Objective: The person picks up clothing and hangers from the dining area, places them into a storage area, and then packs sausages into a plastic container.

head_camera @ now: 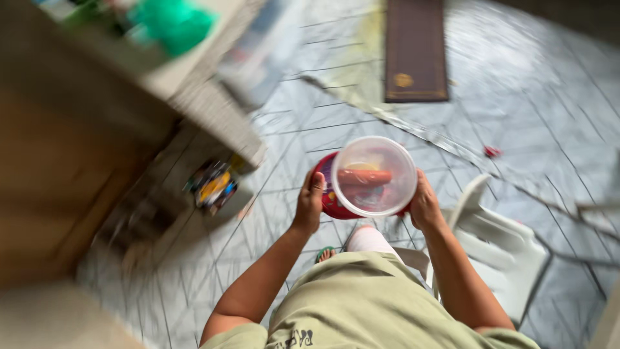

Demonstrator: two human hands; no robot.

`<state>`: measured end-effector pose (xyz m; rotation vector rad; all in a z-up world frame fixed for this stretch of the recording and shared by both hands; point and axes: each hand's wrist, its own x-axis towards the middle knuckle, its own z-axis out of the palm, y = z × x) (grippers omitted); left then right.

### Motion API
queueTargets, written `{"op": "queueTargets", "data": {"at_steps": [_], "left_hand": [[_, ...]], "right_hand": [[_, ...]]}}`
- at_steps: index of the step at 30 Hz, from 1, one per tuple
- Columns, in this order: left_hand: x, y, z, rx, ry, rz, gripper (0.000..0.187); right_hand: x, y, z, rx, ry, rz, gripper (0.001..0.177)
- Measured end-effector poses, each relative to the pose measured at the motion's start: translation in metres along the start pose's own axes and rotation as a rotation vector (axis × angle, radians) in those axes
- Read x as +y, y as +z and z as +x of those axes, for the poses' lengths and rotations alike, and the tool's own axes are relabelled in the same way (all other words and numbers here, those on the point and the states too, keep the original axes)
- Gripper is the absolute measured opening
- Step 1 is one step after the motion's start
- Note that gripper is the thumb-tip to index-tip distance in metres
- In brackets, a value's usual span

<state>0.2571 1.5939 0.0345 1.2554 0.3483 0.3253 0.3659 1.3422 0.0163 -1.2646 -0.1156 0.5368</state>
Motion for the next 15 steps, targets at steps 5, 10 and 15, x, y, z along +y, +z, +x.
{"op": "queueTargets", "data": {"at_steps": [5,10,15], "left_hand": [[-0.009,0.059,0.12,-0.241,-0.009,-0.029,0.058],[-0.021,0.148,0.236,-0.419,-0.085,-0.075,0.059],[-0.027,0.229,0.338,-0.588,-0.211,-0.114,0.058]], "right_hand": [[-0.036,-0.037,0.061,0.179,-0.152,0.046,0.047],[-0.065,-0.11,0.139,0.326,-0.266,0.0,0.041],[-0.095,-0.177,0.205,0.52,-0.255,-0.118,0.041]]}}
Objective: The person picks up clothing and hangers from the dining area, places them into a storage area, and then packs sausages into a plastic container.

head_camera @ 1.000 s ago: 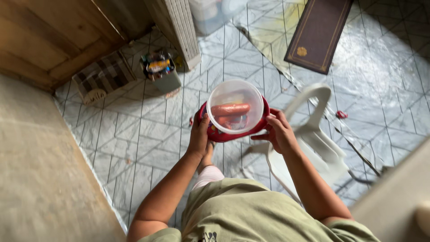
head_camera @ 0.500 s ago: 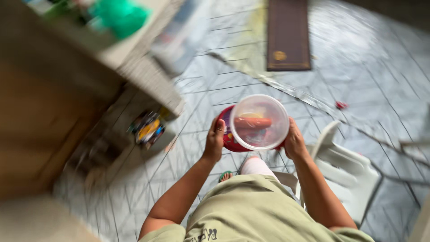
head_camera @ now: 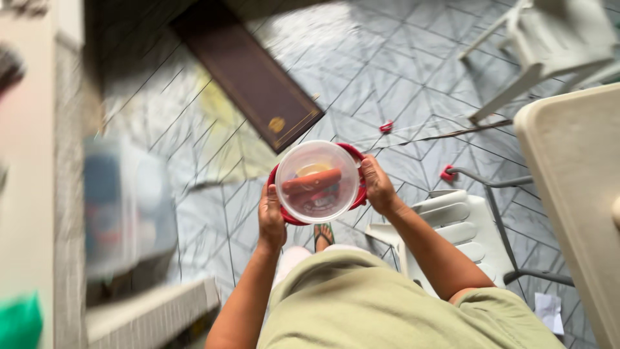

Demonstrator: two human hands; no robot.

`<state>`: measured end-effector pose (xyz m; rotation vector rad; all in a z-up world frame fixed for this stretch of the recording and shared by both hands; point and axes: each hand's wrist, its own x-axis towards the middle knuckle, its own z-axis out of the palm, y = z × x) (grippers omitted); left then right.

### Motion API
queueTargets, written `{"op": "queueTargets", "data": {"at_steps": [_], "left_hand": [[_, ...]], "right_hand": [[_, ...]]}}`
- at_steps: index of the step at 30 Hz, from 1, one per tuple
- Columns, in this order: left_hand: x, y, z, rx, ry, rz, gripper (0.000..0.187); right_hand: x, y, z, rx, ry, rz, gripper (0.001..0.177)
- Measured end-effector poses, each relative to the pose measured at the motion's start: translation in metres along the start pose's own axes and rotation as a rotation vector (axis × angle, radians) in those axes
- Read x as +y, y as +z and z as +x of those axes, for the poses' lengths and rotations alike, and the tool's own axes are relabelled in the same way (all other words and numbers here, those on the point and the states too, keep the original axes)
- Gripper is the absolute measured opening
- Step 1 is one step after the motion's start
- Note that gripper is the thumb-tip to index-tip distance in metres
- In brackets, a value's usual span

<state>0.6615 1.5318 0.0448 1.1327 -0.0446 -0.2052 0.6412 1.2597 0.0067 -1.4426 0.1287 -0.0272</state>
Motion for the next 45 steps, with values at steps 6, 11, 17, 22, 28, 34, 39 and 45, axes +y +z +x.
{"op": "queueTargets", "data": {"at_steps": [6,11,17,22,28,34,39,45], "left_hand": [[0.001,0.027,0.143,-0.18,-0.13,-0.02,0.057],[-0.024,0.058,0.277,-0.285,-0.164,0.034,0.057],[-0.026,0.126,0.468,-0.398,-0.364,0.091,0.058],[-0.051,0.191,0.62,-0.482,-0.567,-0.074,0.053],[-0.109,0.298,0.77,-0.475,-0.628,0.141,0.052],[-0.175,0.425,0.903,-0.536,-0.762,0.229,0.046],[-0.204,0.545,0.998,-0.538,-0.78,0.307,0.044],[-0.242,0.684,1.114,-0.449,-0.743,0.308,0.043]], "right_hand": [[-0.022,-0.031,0.092,0.145,0.017,0.013,0.04],[-0.021,-0.076,0.188,0.25,-0.04,0.016,0.038],[-0.023,-0.154,0.338,0.417,-0.06,0.006,0.039],[-0.052,-0.228,0.446,0.569,-0.058,0.058,0.039],[-0.087,-0.338,0.552,0.745,0.029,0.131,0.04],[-0.089,-0.497,0.656,0.774,-0.052,0.19,0.042],[-0.121,-0.628,0.741,0.763,-0.039,-0.107,0.044],[-0.174,-0.773,0.869,0.704,-0.071,-0.049,0.044]]}}
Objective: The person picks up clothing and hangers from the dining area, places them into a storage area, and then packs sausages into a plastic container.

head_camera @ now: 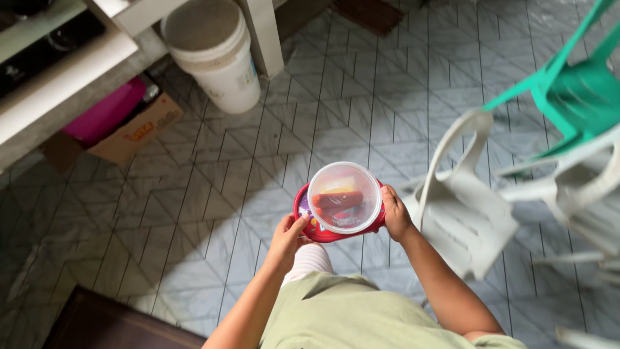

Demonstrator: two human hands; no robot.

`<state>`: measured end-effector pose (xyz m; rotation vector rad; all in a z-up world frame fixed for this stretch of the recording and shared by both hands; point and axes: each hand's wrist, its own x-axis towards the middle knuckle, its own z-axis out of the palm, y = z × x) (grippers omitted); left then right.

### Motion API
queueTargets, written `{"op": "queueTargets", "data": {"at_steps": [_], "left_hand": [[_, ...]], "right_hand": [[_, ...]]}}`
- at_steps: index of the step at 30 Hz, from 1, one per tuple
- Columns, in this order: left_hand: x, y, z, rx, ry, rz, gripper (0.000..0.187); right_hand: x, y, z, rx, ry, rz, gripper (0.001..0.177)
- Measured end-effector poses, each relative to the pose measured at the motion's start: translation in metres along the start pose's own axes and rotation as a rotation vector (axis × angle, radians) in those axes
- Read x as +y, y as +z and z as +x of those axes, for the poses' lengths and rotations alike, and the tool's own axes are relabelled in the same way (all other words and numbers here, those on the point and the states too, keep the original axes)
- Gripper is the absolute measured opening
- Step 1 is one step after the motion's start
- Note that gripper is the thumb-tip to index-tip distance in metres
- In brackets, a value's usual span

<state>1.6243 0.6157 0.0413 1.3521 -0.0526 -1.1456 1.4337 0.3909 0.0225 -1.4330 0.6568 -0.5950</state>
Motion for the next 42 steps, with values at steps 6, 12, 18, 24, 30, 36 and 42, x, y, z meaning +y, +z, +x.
{"op": "queueTargets", "data": {"at_steps": [6,12,18,24,30,36,42], "left_hand": [[0.087,0.041,0.175,-0.041,0.131,0.026,0.046],[0.204,0.119,0.353,-0.076,0.081,0.07,0.048],[0.286,0.21,0.531,-0.118,0.072,0.086,0.053],[0.349,0.296,0.694,-0.098,0.084,-0.075,0.061],[0.421,0.349,0.852,0.123,0.209,-0.343,0.055],[0.508,0.358,0.982,0.395,0.421,-0.5,0.048],[0.599,0.3,1.103,0.59,0.571,-0.502,0.04]], "right_hand": [[0.003,-0.036,0.188,0.036,0.221,0.14,0.043],[0.015,-0.094,0.383,0.145,0.009,0.043,0.047],[-0.007,-0.168,0.565,0.264,0.077,0.159,0.044],[0.005,-0.225,0.771,0.275,0.004,0.207,0.043],[0.006,-0.242,1.005,0.142,-0.176,-0.142,0.048],[-0.014,-0.193,1.206,-0.052,-0.155,-0.119,0.047],[-0.015,-0.104,1.375,-0.216,-0.027,-0.056,0.048]]}}
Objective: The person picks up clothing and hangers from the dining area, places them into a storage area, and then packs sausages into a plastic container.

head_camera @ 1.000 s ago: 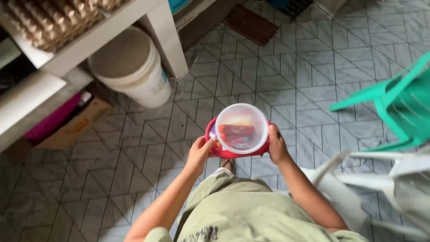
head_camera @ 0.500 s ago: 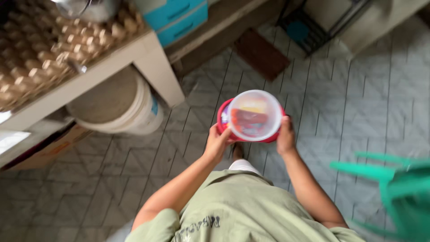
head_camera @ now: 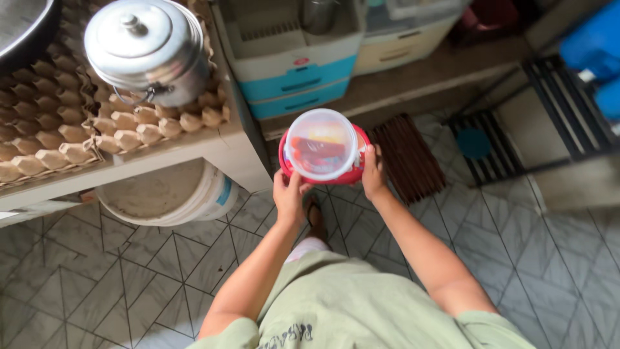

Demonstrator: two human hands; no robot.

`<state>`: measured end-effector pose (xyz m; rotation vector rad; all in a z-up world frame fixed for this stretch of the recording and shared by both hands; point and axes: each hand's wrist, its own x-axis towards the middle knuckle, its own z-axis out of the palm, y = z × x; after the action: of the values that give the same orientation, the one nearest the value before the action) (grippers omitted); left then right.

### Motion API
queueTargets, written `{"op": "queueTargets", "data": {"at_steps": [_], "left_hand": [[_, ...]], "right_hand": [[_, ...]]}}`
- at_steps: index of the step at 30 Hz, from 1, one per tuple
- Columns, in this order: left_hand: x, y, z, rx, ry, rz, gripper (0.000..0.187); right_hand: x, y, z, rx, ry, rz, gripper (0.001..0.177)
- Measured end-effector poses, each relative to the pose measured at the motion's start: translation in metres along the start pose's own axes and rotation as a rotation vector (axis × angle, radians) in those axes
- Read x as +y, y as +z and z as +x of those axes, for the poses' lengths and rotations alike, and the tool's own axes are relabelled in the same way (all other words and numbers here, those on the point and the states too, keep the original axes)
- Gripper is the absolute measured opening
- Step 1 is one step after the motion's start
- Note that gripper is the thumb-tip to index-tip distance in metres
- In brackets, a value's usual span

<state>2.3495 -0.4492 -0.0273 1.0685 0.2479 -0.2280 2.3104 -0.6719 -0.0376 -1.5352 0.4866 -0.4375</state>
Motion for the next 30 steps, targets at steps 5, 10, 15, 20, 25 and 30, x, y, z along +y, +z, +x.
{"op": "queueTargets", "data": {"at_steps": [5,10,15,20,25,30], "left_hand": [[0.02,0.035,0.126,0.06,0.069,0.003,0.041],[0.032,0.055,0.218,0.146,0.118,0.038,0.042],[0.03,0.065,0.281,0.249,0.125,0.063,0.043],[0.023,0.076,0.325,0.327,0.157,0.101,0.039],[0.034,0.095,0.365,0.356,0.132,-0.047,0.039],[0.039,0.109,0.392,0.418,0.17,-0.029,0.041]], "right_hand": [[-0.027,0.051,0.123,-0.184,0.214,0.105,0.043],[-0.041,0.082,0.236,-0.103,-0.617,-0.541,0.035],[-0.125,0.106,0.325,-0.027,-1.117,-0.972,0.059],[-0.165,0.138,0.423,-0.21,-1.235,-1.011,0.042],[-0.17,0.156,0.483,-0.406,-1.27,-0.891,0.016],[-0.2,0.157,0.529,-0.303,-1.255,-0.729,0.012]]}}
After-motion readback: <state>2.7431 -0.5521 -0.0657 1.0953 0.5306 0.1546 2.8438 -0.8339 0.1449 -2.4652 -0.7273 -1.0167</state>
